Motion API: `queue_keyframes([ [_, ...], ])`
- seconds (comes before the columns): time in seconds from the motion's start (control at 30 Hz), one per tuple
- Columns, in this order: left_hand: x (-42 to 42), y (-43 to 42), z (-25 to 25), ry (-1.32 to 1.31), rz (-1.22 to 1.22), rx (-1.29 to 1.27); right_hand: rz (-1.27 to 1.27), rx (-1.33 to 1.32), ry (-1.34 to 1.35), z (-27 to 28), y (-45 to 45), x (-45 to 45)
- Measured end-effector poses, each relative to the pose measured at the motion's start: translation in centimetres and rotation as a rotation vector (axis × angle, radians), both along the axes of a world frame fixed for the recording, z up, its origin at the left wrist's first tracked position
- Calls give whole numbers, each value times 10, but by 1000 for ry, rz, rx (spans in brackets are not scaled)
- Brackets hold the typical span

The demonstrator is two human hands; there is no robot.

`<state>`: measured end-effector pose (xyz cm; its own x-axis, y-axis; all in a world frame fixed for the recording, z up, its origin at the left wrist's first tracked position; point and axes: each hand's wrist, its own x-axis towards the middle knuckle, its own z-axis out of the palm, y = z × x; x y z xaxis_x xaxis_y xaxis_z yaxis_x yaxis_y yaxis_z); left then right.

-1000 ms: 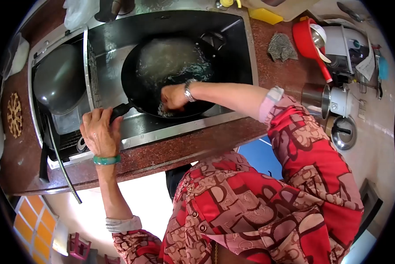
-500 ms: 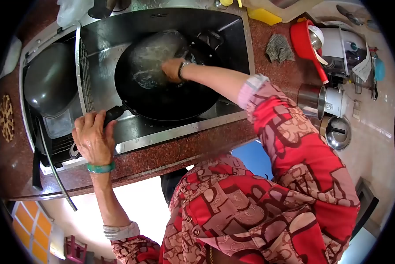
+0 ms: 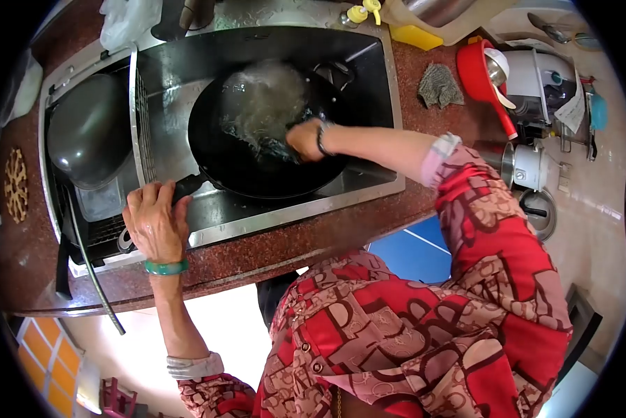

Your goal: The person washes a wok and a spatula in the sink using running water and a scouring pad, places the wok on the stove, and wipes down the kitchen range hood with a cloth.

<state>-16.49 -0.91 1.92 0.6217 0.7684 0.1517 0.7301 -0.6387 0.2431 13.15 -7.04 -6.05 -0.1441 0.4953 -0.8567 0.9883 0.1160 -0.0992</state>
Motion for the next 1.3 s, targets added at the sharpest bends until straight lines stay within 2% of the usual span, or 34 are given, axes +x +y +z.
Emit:
queue_keyframes([
  [0.07,-1,-1,0,13,16,-14,45,-4,-51,7,-14,14],
  [0.13,0,-1,1,15,21,-15,122,-38,-215,-7,2,32],
  [0.17,1,-1,1,21,21,-22,87,97,-236,-16,10,39],
  [0.2,0,-1,1,26,24,-22,92,331,-181,-49,11,57],
  [0.27,0,-1,0,36,28,-23,2,274,-210,-61,43,40],
  [0.37,-1,-2,-1,28,23,-28,25,211,-190,-70,43,30],
  [0.4,0,-2,1,25,27,-25,28,214,-192,-64,40,32],
  [0.47,0,-2,3,-4,9,-28,106,-56,-258,-39,19,41],
  [0.53,0,-2,3,4,26,-22,181,-83,-233,-4,3,35],
  [0.6,0,-2,2,-20,15,-35,138,-120,-13,8,-9,19],
  [0.67,0,-1,2,4,17,-9,-24,-140,118,11,-7,-9],
  [0.73,2,-1,3,-4,20,-42,-171,62,518,-5,1,-35],
  [0.8,4,0,4,18,26,-50,-189,-28,491,1,27,-67],
  [0.87,4,0,3,20,31,-56,-92,222,357,-21,45,-78],
  [0.93,5,0,3,20,14,-41,-4,252,193,-29,65,-65],
  [0.97,6,-1,4,22,24,-50,-8,325,130,-42,70,-57],
  [1.03,6,0,4,33,35,-58,-196,359,-2,-61,85,-41],
  [1.07,6,0,3,25,32,-45,-177,255,-119,-63,93,-34],
  [1.1,5,-2,3,13,28,-35,-309,331,-53,-73,89,-17],
  [1.23,4,-3,3,-8,33,-39,-341,291,-188,-82,61,26],
  [1.3,2,-3,2,-7,25,-42,-174,148,-209,-66,43,35],
])
